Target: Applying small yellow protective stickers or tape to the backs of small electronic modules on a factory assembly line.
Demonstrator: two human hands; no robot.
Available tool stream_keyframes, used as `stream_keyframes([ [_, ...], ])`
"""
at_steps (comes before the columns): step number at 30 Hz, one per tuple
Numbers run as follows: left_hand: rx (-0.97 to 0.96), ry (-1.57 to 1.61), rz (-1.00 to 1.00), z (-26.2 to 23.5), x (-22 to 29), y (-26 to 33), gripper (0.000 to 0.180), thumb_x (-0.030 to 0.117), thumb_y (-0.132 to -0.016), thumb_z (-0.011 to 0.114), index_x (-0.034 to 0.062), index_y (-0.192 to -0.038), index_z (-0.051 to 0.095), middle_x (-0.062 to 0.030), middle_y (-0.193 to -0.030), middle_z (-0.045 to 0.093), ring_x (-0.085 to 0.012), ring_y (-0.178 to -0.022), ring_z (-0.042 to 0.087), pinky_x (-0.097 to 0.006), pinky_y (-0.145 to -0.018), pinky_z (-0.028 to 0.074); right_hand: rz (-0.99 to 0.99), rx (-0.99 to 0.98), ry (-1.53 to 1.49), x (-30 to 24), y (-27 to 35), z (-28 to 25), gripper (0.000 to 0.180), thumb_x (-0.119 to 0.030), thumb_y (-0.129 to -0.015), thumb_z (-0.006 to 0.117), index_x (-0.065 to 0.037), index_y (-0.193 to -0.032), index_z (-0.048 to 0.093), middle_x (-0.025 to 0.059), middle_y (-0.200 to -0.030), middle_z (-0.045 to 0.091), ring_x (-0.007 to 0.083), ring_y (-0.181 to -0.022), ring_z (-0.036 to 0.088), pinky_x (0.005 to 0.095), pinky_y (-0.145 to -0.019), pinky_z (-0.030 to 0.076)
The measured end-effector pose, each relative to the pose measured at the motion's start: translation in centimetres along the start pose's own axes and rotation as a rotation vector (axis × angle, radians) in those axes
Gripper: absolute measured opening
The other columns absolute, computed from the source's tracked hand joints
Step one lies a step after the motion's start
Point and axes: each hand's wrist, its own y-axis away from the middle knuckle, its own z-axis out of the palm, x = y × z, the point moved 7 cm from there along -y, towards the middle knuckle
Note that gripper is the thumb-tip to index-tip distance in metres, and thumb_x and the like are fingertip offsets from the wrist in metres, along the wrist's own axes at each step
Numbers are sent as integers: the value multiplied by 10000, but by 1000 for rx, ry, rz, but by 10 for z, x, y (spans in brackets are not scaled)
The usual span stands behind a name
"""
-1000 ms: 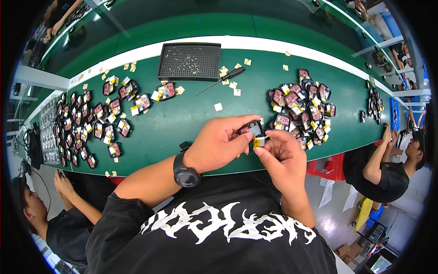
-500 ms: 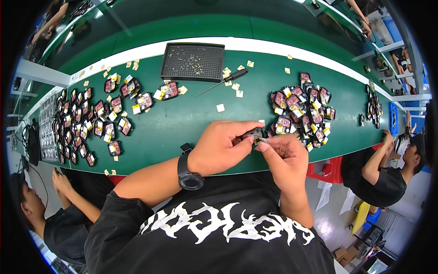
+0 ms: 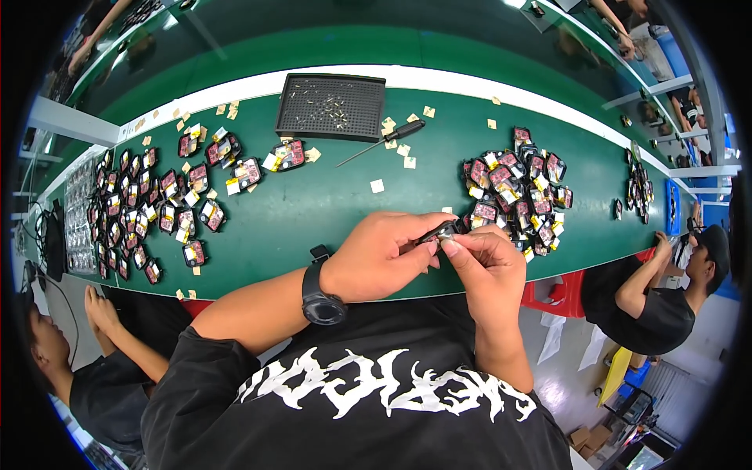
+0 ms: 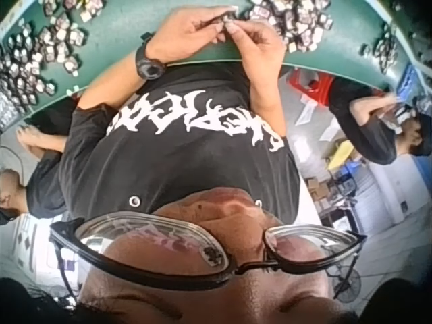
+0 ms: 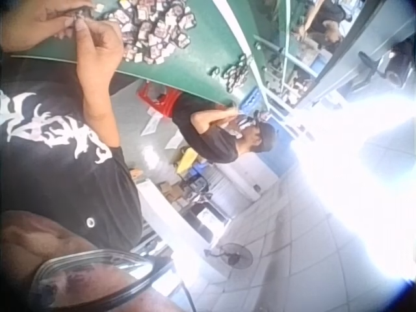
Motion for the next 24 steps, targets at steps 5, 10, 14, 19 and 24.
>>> stream_keyframes([
  [5,-190,-87,76,5,8,-1,440,3,-1017,508,-18,-1455,534,-114,-1057,699,-149,-897,690,-285,-779,584,324,66,-514,15,5,-3,212,76,-872,769,13,-1019,630,14,-845,626,44,-714,602,177,-613,456],
  [10,-254,-34,54,8,8,-1,432,32,-1030,496,-41,-1455,521,-121,-1062,701,-163,-887,695,-291,-768,583,408,-61,-539,9,6,-1,160,75,-886,749,22,-990,639,14,-849,627,41,-739,594,191,-638,476],
  [14,-280,-91,80,9,8,-2,427,50,-1041,507,-40,-1458,521,-116,-1060,697,-157,-888,689,-286,-756,572,434,-121,-545,16,9,-2,153,58,-900,741,21,-1002,632,13,-858,626,31,-755,567,192,-646,464],
  [19,-141,202,-113,15,-5,-5,425,52,-1064,509,-19,-1483,508,-57,-1066,672,-118,-870,644,-261,-741,549,436,-54,-569,14,7,-1,140,22,-916,735,12,-1017,637,4,-863,643,39,-734,570,194,-653,473],
  [24,-138,176,-116,13,-6,-2,445,23,-1034,534,-2,-1478,523,-53,-1013,668,-117,-852,642,-260,-738,543,497,-20,-543,17,14,2,134,-45,-955,720,27,-1027,634,-18,-863,621,26,-761,546,190,-668,451],
])
